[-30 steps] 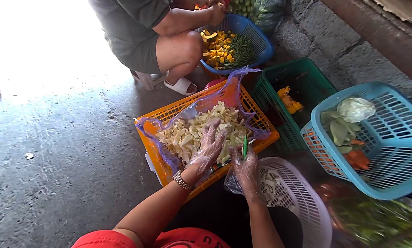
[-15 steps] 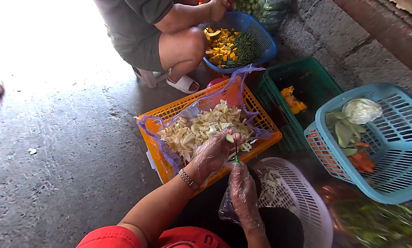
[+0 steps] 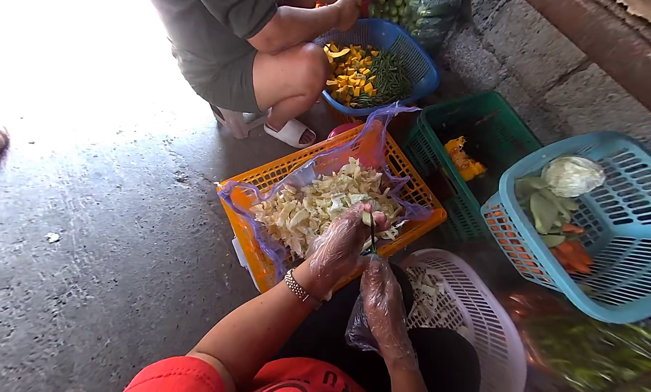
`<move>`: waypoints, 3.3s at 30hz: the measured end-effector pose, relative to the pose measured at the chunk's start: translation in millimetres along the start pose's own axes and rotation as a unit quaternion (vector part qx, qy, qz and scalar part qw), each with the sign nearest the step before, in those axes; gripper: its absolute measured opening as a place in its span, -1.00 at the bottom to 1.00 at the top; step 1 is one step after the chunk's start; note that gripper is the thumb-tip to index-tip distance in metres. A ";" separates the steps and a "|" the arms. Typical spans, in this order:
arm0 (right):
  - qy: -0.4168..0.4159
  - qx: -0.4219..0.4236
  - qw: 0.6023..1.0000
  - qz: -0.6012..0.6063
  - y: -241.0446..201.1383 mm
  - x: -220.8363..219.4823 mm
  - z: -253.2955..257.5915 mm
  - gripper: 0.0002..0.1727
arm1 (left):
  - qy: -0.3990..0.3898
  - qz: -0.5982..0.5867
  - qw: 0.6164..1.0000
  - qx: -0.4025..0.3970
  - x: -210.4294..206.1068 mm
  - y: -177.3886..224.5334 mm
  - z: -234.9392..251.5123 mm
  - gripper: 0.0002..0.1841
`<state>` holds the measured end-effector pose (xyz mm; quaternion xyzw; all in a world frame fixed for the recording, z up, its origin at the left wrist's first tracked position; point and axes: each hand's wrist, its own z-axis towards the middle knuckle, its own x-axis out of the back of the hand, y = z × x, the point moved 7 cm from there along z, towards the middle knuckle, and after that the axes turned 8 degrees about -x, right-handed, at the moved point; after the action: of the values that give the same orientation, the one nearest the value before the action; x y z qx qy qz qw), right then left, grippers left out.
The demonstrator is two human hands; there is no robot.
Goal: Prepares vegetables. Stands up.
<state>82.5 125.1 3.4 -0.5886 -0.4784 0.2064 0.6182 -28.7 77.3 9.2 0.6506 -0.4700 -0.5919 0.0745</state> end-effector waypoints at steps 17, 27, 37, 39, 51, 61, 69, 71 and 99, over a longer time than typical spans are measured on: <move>-0.018 -0.032 0.999 -0.021 3.4 -6.0 17.8 -0.50 | -0.031 0.004 0.999 0.007 0.6 -9.1 -4.6 -0.58; -0.071 -0.084 0.994 -0.002 6.4 -13.7 26.0 -0.50 | -0.041 0.065 0.997 0.000 14.5 -11.4 2.0 -0.57; -0.115 -0.109 0.987 -0.030 6.6 -22.9 34.8 -0.50 | -0.092 0.091 0.991 -0.033 29.5 -7.7 9.3 -0.52; -0.105 -0.106 0.987 -0.056 3.7 -22.2 35.0 -0.51 | -0.133 0.133 0.981 -0.056 30.6 -4.9 10.9 -0.48; -0.138 -0.120 0.971 -0.151 5.3 -30.2 43.3 -0.49 | -0.024 0.150 0.988 -0.018 41.3 -5.9 22.5 -0.59; -0.120 -0.120 0.967 -0.190 -2.9 -6.7 57.9 -0.47 | -0.045 0.287 0.956 0.049 43.8 1.9 27.6 -0.64; -0.080 -0.091 0.965 -0.234 -1.9 2.5 53.7 -0.45 | -0.011 0.315 0.949 0.005 42.9 5.3 32.5 -0.73; -0.074 -0.092 0.961 -0.248 -2.2 3.3 57.0 -0.47 | -0.008 0.309 0.951 0.014 42.6 3.7 32.6 -0.73; -0.101 -0.129 0.986 0.029 47.0 24.1 79.2 -0.40 | -0.404 0.852 0.333 0.002 26.8 -69.2 67.9 -0.49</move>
<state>41.9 197.2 -43.7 -0.6531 -0.5440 0.2188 0.4793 -53.3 127.7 -74.4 -0.4224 -0.7421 -0.3959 0.3377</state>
